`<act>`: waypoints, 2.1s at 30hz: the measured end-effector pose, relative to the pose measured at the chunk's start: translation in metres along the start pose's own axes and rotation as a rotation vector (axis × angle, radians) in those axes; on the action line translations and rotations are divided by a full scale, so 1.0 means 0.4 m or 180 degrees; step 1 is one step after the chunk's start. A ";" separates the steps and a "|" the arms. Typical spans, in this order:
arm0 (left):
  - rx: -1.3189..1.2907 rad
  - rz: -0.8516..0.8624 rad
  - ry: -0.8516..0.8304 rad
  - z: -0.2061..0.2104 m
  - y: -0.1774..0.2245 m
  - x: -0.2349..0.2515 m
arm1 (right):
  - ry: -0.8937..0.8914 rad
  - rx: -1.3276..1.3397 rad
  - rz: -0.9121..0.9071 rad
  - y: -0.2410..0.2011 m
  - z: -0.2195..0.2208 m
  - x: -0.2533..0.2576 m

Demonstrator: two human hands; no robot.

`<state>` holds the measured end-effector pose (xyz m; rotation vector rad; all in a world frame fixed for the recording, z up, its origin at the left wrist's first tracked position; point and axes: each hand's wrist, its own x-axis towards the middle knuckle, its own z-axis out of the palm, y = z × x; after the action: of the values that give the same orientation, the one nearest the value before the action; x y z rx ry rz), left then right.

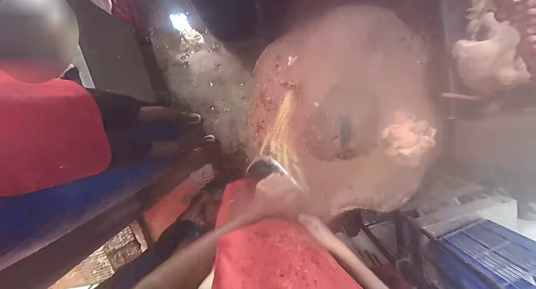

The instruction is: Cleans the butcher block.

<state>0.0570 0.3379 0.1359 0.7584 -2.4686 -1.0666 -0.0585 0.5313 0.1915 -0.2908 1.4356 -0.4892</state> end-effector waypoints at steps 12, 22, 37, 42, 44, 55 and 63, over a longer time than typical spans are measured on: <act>-0.0022 0.0162 -0.0094 -0.026 -0.047 0.062 | 0.0028 0.0159 -0.0144 -0.056 -0.005 0.040; 0.0064 0.0175 -0.0077 -0.052 -0.055 0.058 | 0.0080 0.0503 -0.0404 -0.086 0.009 0.044; -0.0193 0.0912 -0.0364 -0.060 -0.176 0.288 | -0.0048 0.1129 0.0228 -0.212 -0.015 0.162; -0.0509 0.0673 -0.0539 -0.104 -0.135 0.153 | 0.0265 0.0869 0.0103 -0.164 0.125 0.107; -0.0584 0.0601 -0.0584 -0.114 -0.098 0.058 | 0.0433 0.0193 0.0070 -0.109 0.131 0.066; -0.0008 0.0232 -0.0771 -0.115 -0.086 0.106 | 0.0552 0.0186 -0.0002 -0.155 0.121 0.090; 0.0159 0.0555 -0.0163 -0.117 -0.172 0.296 | 0.0373 0.1079 0.0032 -0.301 0.076 0.185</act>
<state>0.0094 0.2015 0.1272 0.5242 -2.5586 -0.9755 -0.0417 0.3877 0.1878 0.0172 1.4384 -0.7397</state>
